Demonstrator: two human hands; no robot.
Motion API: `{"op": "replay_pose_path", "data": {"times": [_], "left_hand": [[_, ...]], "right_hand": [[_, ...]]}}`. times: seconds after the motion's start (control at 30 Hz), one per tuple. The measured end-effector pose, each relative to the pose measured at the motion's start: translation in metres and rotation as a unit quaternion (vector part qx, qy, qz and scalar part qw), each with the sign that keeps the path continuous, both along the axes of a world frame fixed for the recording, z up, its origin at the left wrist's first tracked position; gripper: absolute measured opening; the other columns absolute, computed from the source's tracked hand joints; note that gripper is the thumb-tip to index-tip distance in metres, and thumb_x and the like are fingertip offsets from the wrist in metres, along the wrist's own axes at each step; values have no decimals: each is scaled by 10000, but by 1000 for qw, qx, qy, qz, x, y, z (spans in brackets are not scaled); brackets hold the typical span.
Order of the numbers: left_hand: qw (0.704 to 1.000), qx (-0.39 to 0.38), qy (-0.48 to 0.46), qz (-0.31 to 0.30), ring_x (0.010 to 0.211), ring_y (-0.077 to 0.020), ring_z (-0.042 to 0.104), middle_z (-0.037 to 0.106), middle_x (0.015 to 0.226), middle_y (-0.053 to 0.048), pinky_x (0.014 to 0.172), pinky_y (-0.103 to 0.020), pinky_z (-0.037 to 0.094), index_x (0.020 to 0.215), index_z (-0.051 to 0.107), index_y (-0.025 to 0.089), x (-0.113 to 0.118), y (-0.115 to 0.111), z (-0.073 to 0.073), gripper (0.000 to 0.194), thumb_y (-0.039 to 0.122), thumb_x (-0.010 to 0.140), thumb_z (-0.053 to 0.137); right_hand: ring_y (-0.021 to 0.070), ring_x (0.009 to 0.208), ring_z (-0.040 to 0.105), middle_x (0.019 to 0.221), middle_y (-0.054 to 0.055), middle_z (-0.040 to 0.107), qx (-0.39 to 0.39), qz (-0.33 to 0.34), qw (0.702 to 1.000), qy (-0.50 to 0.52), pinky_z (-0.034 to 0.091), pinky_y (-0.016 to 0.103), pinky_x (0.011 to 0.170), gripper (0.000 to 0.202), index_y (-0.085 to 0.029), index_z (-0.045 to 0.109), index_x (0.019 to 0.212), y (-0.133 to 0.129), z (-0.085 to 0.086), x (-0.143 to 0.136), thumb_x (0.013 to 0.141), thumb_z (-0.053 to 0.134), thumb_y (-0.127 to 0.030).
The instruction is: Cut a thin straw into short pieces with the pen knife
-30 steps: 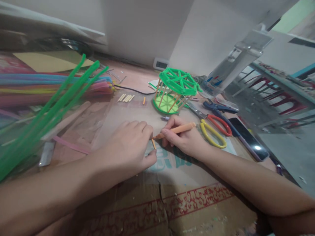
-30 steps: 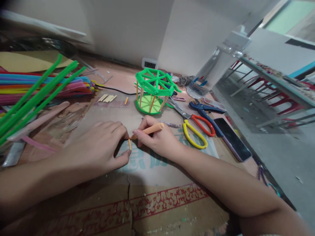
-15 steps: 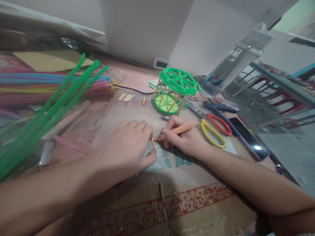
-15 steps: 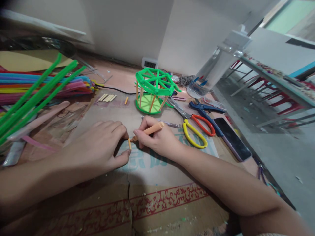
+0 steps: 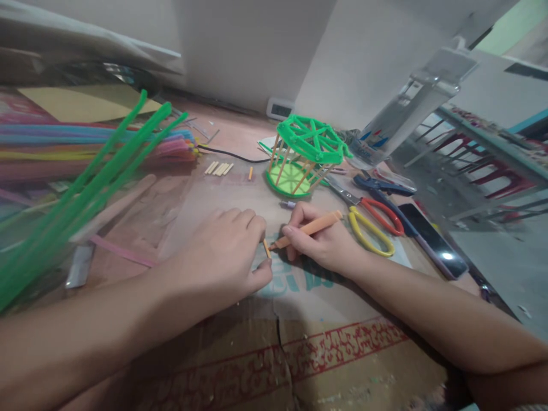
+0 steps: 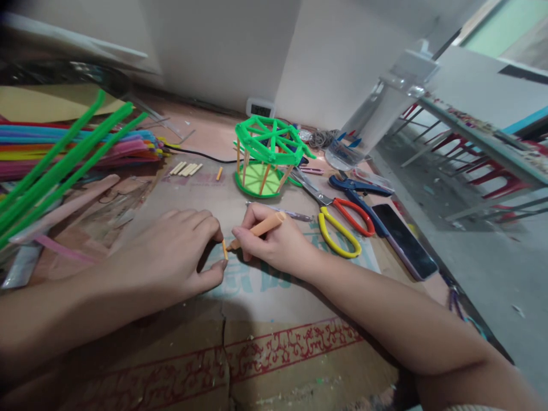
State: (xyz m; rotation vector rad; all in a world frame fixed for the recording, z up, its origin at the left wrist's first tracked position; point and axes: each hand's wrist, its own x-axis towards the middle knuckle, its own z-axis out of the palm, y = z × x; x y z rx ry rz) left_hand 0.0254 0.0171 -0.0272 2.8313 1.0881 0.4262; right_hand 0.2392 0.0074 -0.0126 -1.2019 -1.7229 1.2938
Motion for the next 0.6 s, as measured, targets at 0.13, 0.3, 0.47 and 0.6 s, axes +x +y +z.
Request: {"op": "replay_pose_path", "data": {"times": [0.13,0.3,0.47,0.6], "left_hand": [[1000,-5,6,3,766,-299,605,616,805,-70,737,-434,442,908,662,180,0,0,1,211,354,868,549],[1000,-4,8,6,762,-289,601,613,801,-63,730,-425,429,900,654,185,-1,-1,2,202,356,869,551],[1000,-8,13,10,782,-285,603,615,809,-63,754,-421,425,900,648,191,-1,-1,1,199,356,864,542],[1000,-14,15,12,794,-285,604,611,817,-61,762,-421,425,912,643,193,0,-1,1,200,365,867,551]], "right_hand": [[110,474,589,544,-21,670,-26,28,999,2,423,194,456,361,-225,518,760,-1,2,2,879,807,-405],[108,467,586,543,-22,669,-23,25,999,5,424,188,455,345,-220,525,762,-1,2,2,874,810,-379],[106,466,585,547,-14,676,-7,13,1000,14,426,186,457,327,-218,528,775,-1,1,0,885,793,-375],[106,463,584,535,-24,662,-32,32,999,7,409,179,440,355,-221,521,751,-1,3,1,871,819,-371]]}}
